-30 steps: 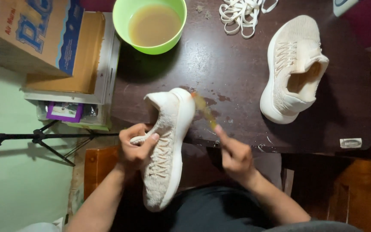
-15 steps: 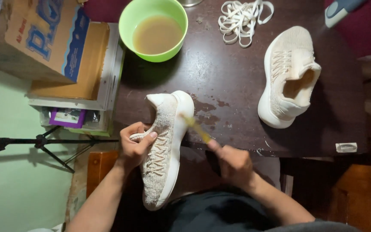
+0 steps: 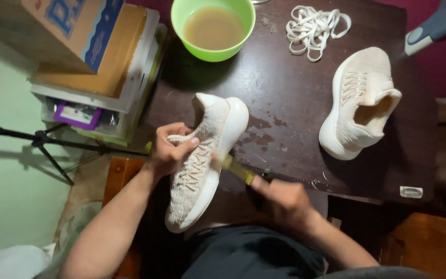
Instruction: The person scrubs a white sneaker with a toothbrush, focusing on the sole and upper fabric. The shoe is rotated to clean different areas, and the laces are removed and placed on the table. A green bowl with liquid is visible nearby.
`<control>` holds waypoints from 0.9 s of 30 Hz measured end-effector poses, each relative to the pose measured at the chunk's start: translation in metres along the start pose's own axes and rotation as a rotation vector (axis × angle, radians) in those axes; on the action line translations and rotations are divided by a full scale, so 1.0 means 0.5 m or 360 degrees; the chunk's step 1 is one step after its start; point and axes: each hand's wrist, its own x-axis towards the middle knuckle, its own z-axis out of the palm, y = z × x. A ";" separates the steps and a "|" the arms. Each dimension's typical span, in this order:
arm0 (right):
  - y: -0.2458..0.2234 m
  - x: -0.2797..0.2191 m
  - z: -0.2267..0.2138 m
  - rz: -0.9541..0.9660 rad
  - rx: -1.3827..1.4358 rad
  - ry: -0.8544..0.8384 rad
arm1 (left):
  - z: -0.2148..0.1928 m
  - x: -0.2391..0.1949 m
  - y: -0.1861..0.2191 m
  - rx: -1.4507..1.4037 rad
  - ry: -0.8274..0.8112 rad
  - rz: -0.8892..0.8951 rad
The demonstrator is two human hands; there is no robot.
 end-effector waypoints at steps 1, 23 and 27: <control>0.019 0.012 -0.013 0.0056 -0.0193 0.0113 | 0.000 0.003 -0.006 -0.0002 -0.0009 0.0025; -0.132 -0.050 0.056 0.0032 0.0135 0.0012 | 0.002 0.025 -0.015 -0.0217 -0.0017 0.0065; -0.136 -0.068 0.088 -0.0109 0.0239 -0.0371 | 0.008 0.023 -0.010 -0.0383 -0.0075 0.0108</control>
